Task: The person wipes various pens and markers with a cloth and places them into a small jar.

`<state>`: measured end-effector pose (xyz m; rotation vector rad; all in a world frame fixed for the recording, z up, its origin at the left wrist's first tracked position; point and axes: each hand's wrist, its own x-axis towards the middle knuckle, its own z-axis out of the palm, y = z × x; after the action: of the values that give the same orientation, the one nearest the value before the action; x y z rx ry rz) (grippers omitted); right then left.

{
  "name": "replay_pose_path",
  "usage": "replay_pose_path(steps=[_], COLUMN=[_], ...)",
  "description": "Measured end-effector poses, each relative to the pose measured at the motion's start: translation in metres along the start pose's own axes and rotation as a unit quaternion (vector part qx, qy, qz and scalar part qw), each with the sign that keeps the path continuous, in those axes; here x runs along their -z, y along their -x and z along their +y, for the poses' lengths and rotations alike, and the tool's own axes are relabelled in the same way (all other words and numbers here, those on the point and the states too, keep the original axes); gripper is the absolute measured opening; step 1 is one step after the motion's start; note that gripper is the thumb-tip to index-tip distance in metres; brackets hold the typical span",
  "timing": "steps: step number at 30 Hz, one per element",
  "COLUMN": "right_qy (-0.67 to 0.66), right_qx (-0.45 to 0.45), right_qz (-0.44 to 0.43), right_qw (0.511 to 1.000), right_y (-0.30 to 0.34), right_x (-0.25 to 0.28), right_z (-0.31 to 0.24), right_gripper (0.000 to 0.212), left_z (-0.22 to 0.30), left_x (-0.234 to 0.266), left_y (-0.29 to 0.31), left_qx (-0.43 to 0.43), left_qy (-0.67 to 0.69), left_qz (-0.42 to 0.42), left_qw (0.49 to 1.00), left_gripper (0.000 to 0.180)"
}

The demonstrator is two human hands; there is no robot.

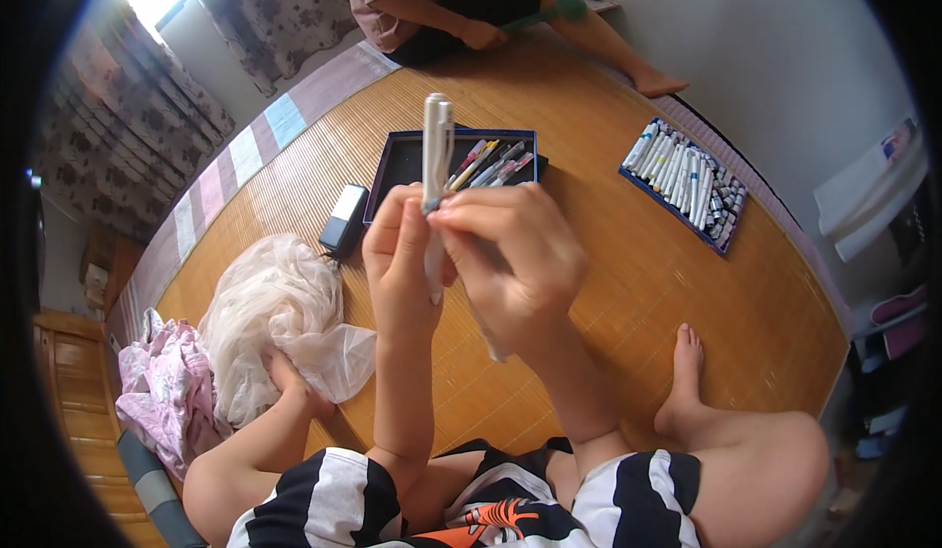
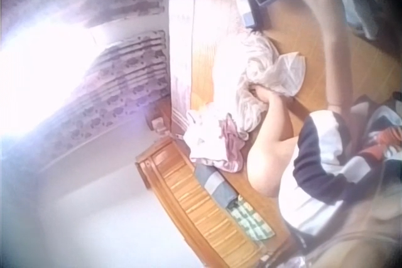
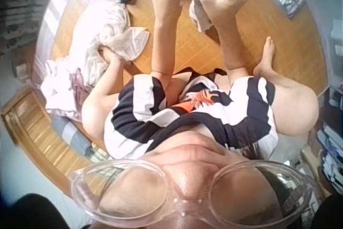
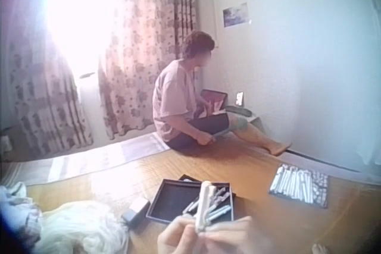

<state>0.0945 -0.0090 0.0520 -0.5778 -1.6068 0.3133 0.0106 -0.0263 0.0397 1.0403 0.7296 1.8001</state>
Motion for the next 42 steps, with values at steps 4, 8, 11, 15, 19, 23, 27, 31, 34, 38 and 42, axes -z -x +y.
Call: replay_pose_path(steps=[4, 8, 11, 15, 19, 23, 27, 31, 34, 38, 42], right_qy=[0.011, 0.004, -0.005, -0.006, -0.018, -0.042, -0.03, -0.026, -0.029, -0.046, -0.007], right_qx=[0.022, -0.01, -0.03, 0.01, -0.016, -0.065, -0.038, -0.038, -0.068, -0.061, -0.01], right_qz=[0.046, -0.064, -0.089, -0.023, -0.043, -0.134, -0.055, -0.037, -0.118, -0.082, -0.021], right_qw=[0.999, 0.998, 0.996, 1.0, 0.999, 0.988, 0.997, 0.998, 0.99, 0.994, 1.0], right_y=[-0.004, -0.004, -0.004, -0.006, -0.007, -0.005, -0.006, -0.007, -0.006, -0.005, -0.004], right_x=[0.004, 0.007, 0.007, 0.003, 0.005, 0.008, 0.007, 0.01, 0.012, 0.002, 0.002], right_z=[0.001, 0.004, 0.004, 0.004, 0.004, 0.003, -0.001, 0.002, 0.001, -0.006, 0.0], right_gripper=[0.014, 0.014, 0.014, 0.014, 0.013, 0.013, 0.014, 0.013, 0.013, 0.013, 0.013], left_z=[-0.003, -0.006, -0.005, -0.001, -0.004, -0.001, -0.003, -0.004, -0.006, 0.0, -0.007], left_x=[-0.005, 0.002, 0.005, -0.001, 0.001, 0.007, 0.0, -0.006, -0.005, 0.0, -0.009], left_y=[0.004, 0.003, 0.003, 0.001, 0.003, 0.003, 0.005, 0.006, 0.004, 0.009, 0.01], left_qx=[0.019, 0.017, 0.006, -0.016, -0.014, -0.018, -0.023, -0.008, -0.021, -0.036, -0.063], left_qy=[0.03, 0.005, -0.002, -0.008, -0.01, -0.035, -0.038, -0.035, -0.048, -0.036, -0.052], left_qz=[0.004, 0.043, 0.034, 0.022, 0.029, 0.053, 0.029, 0.042, 0.122, 0.099, 0.06], left_qw=[0.999, 0.999, 0.999, 1.0, 0.999, 0.998, 0.999, 0.999, 0.991, 0.994, 0.995], left_gripper=[0.02, 0.021, 0.02, 0.019, 0.019, 0.02, 0.022, 0.024, 0.024, 0.024, 0.026])
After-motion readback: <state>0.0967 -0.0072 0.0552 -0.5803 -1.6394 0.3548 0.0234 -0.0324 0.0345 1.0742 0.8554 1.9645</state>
